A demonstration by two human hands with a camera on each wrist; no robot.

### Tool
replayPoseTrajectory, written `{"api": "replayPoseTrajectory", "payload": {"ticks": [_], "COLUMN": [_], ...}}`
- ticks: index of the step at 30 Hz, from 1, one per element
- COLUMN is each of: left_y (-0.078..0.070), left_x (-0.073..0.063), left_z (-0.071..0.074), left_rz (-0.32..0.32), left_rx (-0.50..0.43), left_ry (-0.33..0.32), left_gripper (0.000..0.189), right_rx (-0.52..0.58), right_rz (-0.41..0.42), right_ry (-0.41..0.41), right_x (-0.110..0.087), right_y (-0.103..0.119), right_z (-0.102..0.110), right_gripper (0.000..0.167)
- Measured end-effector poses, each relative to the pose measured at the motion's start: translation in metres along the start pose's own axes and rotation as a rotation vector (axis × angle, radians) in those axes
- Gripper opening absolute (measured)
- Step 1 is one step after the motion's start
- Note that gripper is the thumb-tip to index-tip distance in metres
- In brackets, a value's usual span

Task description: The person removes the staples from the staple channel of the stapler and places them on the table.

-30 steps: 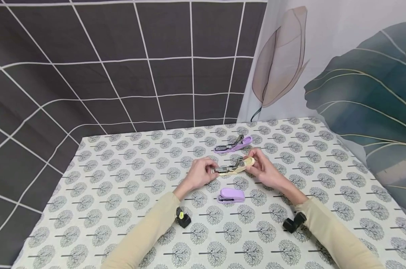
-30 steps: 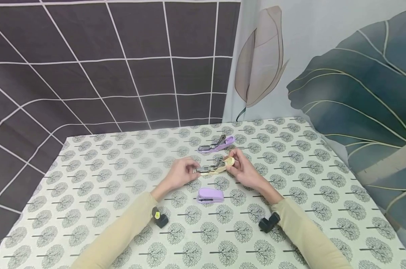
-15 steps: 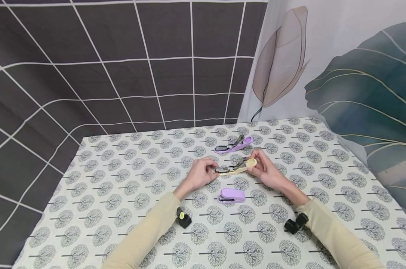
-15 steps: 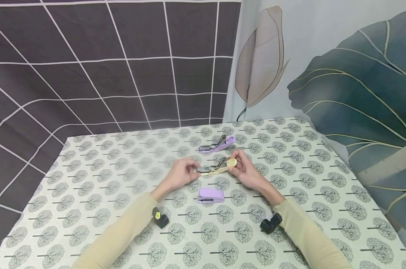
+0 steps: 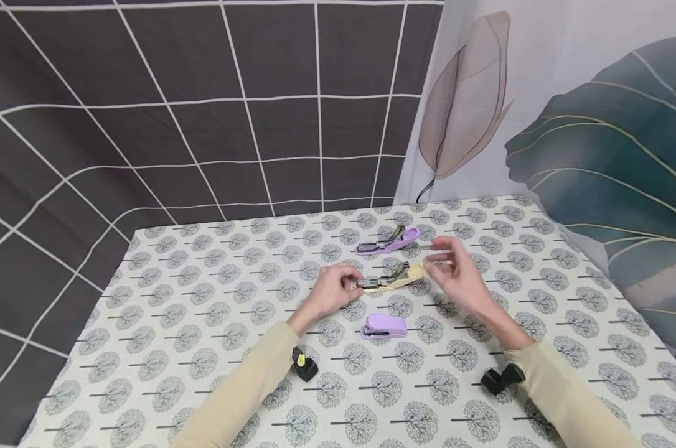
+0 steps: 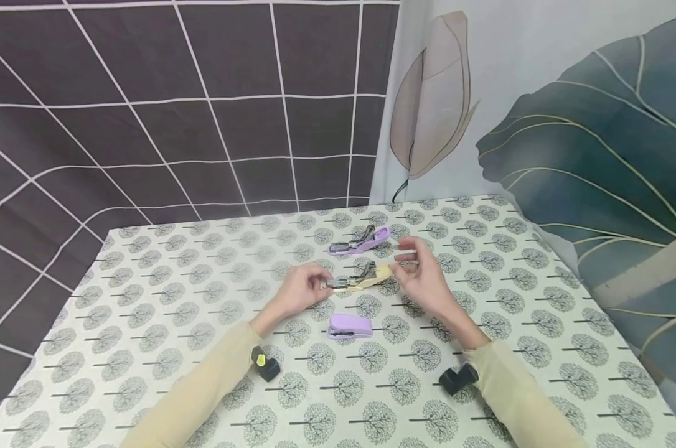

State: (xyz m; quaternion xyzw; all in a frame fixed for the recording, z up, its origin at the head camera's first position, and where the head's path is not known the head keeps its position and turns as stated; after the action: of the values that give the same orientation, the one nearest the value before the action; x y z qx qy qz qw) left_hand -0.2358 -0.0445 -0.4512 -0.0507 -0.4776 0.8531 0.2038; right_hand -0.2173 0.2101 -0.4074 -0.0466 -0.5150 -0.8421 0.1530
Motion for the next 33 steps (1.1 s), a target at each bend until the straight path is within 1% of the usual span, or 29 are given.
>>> {"api": "replayPoseTrajectory", "payload": {"ticks": [1, 2, 3, 4, 6, 8, 10, 13, 18, 21, 24, 29, 33], "left_y": [0.000, 0.000, 0.001, 0.000, 0.000, 0.001, 0.001, 0.001, 0.001, 0.001, 0.001, 0.002, 0.002], "left_x": [0.000, -0.001, -0.001, -0.001, -0.001, -0.001, -0.001, -0.001, 0.000, 0.001, 0.000, 0.000, 0.000], "left_z": [0.000, 0.000, 0.000, 0.001, 0.001, 0.001, 0.001, 0.000, 0.000, 0.000, 0.000, 0.000, 0.000], "left_rz": [0.000, 0.000, -0.002, -0.002, -0.005, -0.006, -0.011, -0.018, -0.030, -0.038, -0.041, -0.044, -0.040], "left_rx": [0.001, 0.002, 0.002, 0.003, 0.005, 0.005, 0.007, 0.005, 0.009, 0.020, 0.026, 0.026, 0.020], "left_ry": [0.000, 0.000, 0.000, -0.001, -0.003, -0.006, -0.008, -0.003, -0.008, -0.013, -0.013, -0.016, -0.015], "left_gripper": [0.024, 0.024, 0.024, 0.024, 0.025, 0.025, 0.025, 0.025, 0.025, 0.024, 0.024, 0.024, 0.024], "right_rx": [-0.026, -0.024, -0.016, 0.001, 0.049, 0.096, 0.125, 0.129, 0.105, 0.097, 0.098, 0.112, 0.119], "right_rz": [0.028, 0.048, 0.064, 0.072, 0.063, 0.017, -0.038, -0.113, -0.174, -0.199, -0.219, -0.247, -0.272], "right_ry": [-0.056, -0.092, -0.114, -0.113, -0.050, 0.043, 0.132, 0.224, 0.333, 0.378, 0.398, 0.402, 0.401], "right_x": [0.000, 0.000, 0.000, 0.000, 0.000, 0.000, 0.000, 0.000, 0.003, 0.005, 0.007, 0.009, 0.010], "right_y": [0.008, 0.015, 0.022, 0.029, 0.040, 0.045, 0.046, 0.043, 0.037, 0.032, 0.029, 0.025, 0.023], "right_z": [0.002, 0.002, 0.002, 0.000, -0.008, -0.019, -0.030, -0.046, -0.064, -0.072, -0.077, -0.082, -0.085], "right_gripper": [0.044, 0.040, 0.036, 0.033, 0.030, 0.029, 0.029, 0.029, 0.026, 0.024, 0.026, 0.028, 0.026]}}
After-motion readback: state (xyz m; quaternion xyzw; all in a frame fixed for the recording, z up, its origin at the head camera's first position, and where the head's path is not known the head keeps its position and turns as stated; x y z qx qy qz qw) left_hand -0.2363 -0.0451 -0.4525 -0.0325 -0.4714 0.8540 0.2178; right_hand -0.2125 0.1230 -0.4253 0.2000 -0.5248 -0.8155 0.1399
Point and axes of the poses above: each hand's wrist, its own x-axis towards the middle knuckle, its own z-axis out of the back of the hand, y = z × x, the point moved 4 cm from there along x, towards the middle knuckle, and after that the axes turned 6 degrees about -x, right-handed, at the moved point
